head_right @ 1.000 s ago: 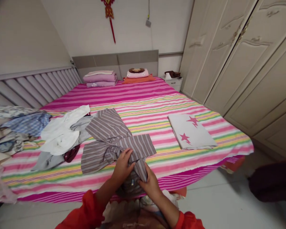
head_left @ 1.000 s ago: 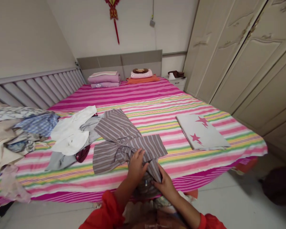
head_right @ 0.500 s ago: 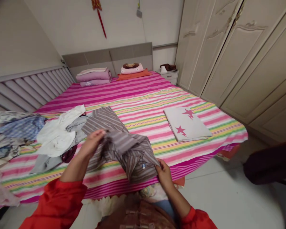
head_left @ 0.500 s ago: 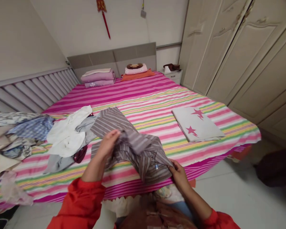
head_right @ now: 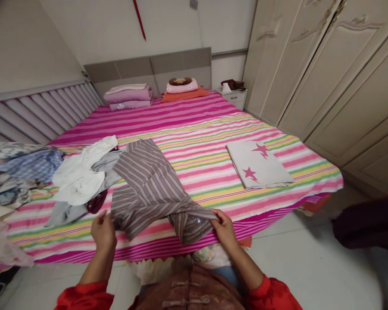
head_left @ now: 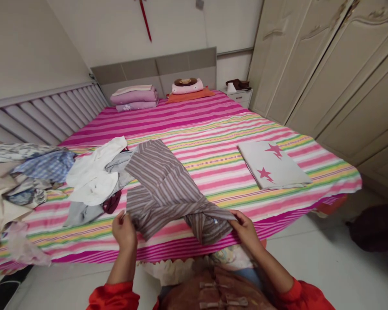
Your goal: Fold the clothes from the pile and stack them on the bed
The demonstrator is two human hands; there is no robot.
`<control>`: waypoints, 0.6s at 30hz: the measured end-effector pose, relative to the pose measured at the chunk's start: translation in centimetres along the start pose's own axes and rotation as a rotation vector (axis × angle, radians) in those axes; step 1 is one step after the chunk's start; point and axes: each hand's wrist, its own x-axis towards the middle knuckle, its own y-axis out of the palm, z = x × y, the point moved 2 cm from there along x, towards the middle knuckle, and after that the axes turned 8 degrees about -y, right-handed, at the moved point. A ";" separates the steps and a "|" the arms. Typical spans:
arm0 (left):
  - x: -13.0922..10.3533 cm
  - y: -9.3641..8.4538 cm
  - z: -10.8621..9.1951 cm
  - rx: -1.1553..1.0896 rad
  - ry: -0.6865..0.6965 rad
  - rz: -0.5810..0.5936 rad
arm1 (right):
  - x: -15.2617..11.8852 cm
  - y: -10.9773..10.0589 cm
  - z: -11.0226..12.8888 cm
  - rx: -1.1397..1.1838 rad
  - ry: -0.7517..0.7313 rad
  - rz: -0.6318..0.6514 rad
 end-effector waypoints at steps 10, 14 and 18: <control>-8.9 11.0 -1.7 0.482 0.549 0.619 | -0.2 0.2 1.2 -0.033 -0.058 0.063; -6.6 10.7 -1.4 0.513 0.453 0.547 | -0.1 -0.9 1.6 -0.059 -0.136 0.048; -4.0 9.0 -2.9 0.326 0.199 0.754 | 0.5 -1.5 1.4 -0.040 -0.116 0.003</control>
